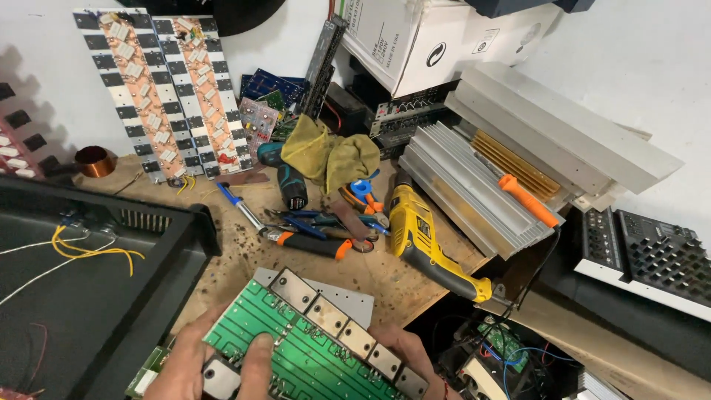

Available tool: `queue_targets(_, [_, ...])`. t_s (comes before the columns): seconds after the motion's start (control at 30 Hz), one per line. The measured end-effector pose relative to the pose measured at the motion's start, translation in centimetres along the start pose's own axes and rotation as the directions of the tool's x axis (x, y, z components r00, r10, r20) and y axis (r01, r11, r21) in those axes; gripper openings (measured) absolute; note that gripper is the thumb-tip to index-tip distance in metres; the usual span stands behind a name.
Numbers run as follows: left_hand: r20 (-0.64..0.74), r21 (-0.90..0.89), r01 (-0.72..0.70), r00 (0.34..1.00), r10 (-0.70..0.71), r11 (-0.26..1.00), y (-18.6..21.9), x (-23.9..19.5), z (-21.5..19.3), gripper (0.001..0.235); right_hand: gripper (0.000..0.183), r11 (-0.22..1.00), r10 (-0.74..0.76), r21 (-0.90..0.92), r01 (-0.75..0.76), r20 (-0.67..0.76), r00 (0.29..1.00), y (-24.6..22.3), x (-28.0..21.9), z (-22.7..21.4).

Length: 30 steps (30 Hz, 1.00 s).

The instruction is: The person repeatedly picks up two rectangular electronic modules from a workbench, turns them over to view both sides, and places them back down. The person handles the modules one at a time, rotating them in hand, and occasionally shifts their position on the bench.

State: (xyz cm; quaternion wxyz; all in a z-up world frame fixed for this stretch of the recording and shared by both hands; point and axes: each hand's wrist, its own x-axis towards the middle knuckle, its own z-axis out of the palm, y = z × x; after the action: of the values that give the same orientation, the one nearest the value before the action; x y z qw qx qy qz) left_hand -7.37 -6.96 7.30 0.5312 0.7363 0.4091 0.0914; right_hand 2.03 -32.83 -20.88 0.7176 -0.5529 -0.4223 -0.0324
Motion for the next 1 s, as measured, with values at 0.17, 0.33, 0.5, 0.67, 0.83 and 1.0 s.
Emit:
queue_targets(0.17, [0.043, 0.012, -0.009, 0.999, 0.009, 1.000, -0.1, -0.4, 0.1, 0.056, 0.056, 0.992, 0.123, 0.036, -0.120, -0.123, 0.985, -3.6, 2.5, 2.1])
queue_targets(0.33, [0.036, 0.000, -0.005, 0.999, 0.005, 1.000, -0.4, -0.2, 0.3, 0.055, 0.052, 0.641, 0.523, 0.579, -0.504, 0.151, 0.839, 10.1, -2.9, -5.2])
queue_targets(0.5, [-0.005, 0.020, 0.016, 1.000, -0.016, 1.000, -0.4, -0.8, 0.6, 0.056, 0.031, 0.302, 0.945, 0.800, -0.518, -0.177, 0.277, -4.6, 5.4, 3.7])
queue_targets(0.67, [-0.029, 0.107, -0.061, 0.998, 0.064, 0.992, -1.5, -0.4, 1.0, 0.055, 0.019, 0.833, 0.542, 0.377, -0.406, -0.402, 0.738, -0.3, 0.4, 1.1])
queue_targets(0.83, [0.067, 0.101, -0.049, 0.997, 0.043, 0.994, -0.8, 0.3, 0.2, 0.054, 0.065, 0.988, -0.124, 0.066, 0.138, -0.182, 0.976, -3.1, 2.8, 3.4])
queue_targets(1.0, [0.093, -0.544, -0.527, 0.735, 0.671, 0.653, -2.2, 3.7, -0.9, 0.057, 0.039, 0.938, -0.342, 0.134, 0.320, 0.191, 0.920, -10.5, 12.4, 3.9])
